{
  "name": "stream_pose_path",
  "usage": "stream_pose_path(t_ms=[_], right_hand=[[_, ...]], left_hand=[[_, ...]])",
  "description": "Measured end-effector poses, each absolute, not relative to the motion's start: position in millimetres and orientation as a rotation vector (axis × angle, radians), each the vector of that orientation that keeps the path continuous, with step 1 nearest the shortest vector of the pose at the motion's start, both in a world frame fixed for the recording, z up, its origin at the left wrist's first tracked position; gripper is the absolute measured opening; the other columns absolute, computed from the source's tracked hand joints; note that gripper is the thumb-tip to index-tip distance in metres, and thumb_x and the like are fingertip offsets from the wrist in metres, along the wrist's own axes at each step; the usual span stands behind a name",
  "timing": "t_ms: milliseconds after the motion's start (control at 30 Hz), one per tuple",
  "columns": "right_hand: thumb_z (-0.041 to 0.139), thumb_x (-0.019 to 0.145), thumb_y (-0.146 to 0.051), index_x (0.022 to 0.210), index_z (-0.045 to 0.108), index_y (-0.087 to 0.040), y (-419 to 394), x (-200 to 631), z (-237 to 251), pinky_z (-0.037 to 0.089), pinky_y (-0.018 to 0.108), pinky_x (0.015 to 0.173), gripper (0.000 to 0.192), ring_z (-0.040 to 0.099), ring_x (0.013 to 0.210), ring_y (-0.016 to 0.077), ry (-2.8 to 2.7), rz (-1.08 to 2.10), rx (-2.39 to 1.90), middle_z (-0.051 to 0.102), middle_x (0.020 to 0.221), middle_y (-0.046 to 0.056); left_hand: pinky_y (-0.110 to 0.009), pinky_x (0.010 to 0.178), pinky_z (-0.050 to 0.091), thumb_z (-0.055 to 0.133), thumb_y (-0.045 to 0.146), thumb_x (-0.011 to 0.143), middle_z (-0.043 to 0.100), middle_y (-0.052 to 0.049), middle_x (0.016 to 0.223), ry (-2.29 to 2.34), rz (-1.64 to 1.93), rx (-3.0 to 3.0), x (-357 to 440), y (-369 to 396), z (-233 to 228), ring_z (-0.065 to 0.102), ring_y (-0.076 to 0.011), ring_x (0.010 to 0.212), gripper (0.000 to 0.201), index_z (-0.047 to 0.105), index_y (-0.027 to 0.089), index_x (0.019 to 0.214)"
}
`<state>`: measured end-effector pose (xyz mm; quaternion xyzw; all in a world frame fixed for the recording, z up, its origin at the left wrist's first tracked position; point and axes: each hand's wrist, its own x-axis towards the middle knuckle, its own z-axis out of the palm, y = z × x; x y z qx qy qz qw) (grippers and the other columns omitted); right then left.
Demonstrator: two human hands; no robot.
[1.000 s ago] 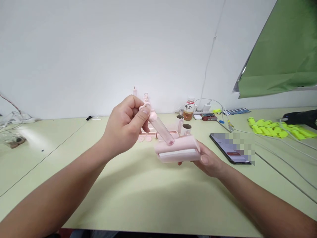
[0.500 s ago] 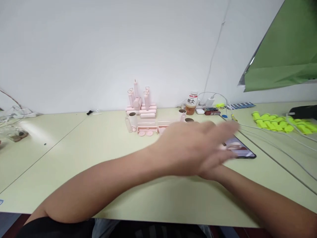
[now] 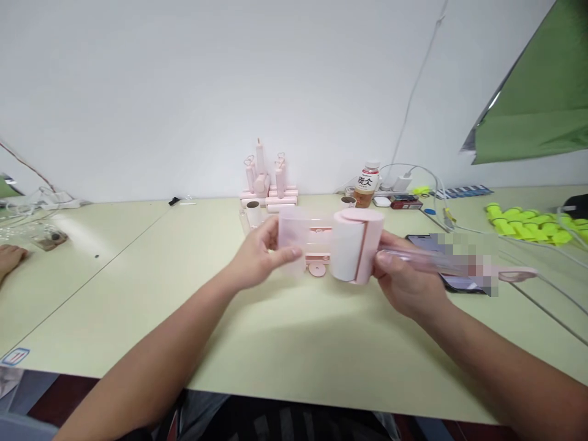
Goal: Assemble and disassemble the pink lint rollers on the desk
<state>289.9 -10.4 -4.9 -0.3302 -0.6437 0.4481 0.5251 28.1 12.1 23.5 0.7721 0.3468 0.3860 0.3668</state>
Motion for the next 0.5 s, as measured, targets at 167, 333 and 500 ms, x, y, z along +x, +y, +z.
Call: stream_pose_path(t_ms=[167, 333, 500], right_hand=[[0.065, 0.078, -0.047, 0.116, 0.063, -0.027, -0.4, 302.2, 5.3, 0.047, 0.031, 0.05, 0.043, 0.06, 0.067, 0.0208, -1.27, 1.081, -0.829, 0.068, 0.09, 0.004], [0.07, 0.077, -0.044, 0.111, 0.067, -0.024, -2.1, 300.7, -1.0, 0.047, 0.028, 0.05, 0.039, 0.057, 0.063, 0.0174, -1.318, 1.058, -0.828, 0.064, 0.076, 0.002], [0.067, 0.082, -0.044, 0.112, 0.068, -0.023, -4.8, 301.9, -9.2, 0.051, 0.034, 0.061, 0.036, 0.063, 0.074, 0.0235, -1.477, 0.918, -0.858, 0.068, 0.081, 0.005]], left_hand=[[-0.049, 0.102, 0.034, 0.06, 0.04, 0.086, 0.057, -0.01, 0.126, 1.559, 0.687, 2.481, -11.4, 41.4, 14.2, 0.051, -0.0302, 0.116, 0.064, 0.039, 0.026, 0.145], [-0.046, 0.1, 0.034, 0.058, 0.034, 0.086, 0.061, -0.01, 0.127, 1.471, 0.398, 2.617, -0.8, 48.0, -3.2, 0.052, -0.031, 0.118, 0.043, 0.051, 0.021, 0.127], [-0.045, 0.098, 0.034, 0.055, 0.036, 0.087, 0.062, -0.009, 0.124, 1.442, 0.374, 2.607, 2.8, 51.7, -10.4, 0.054, -0.0305, 0.115, 0.04, 0.054, 0.021, 0.124]])
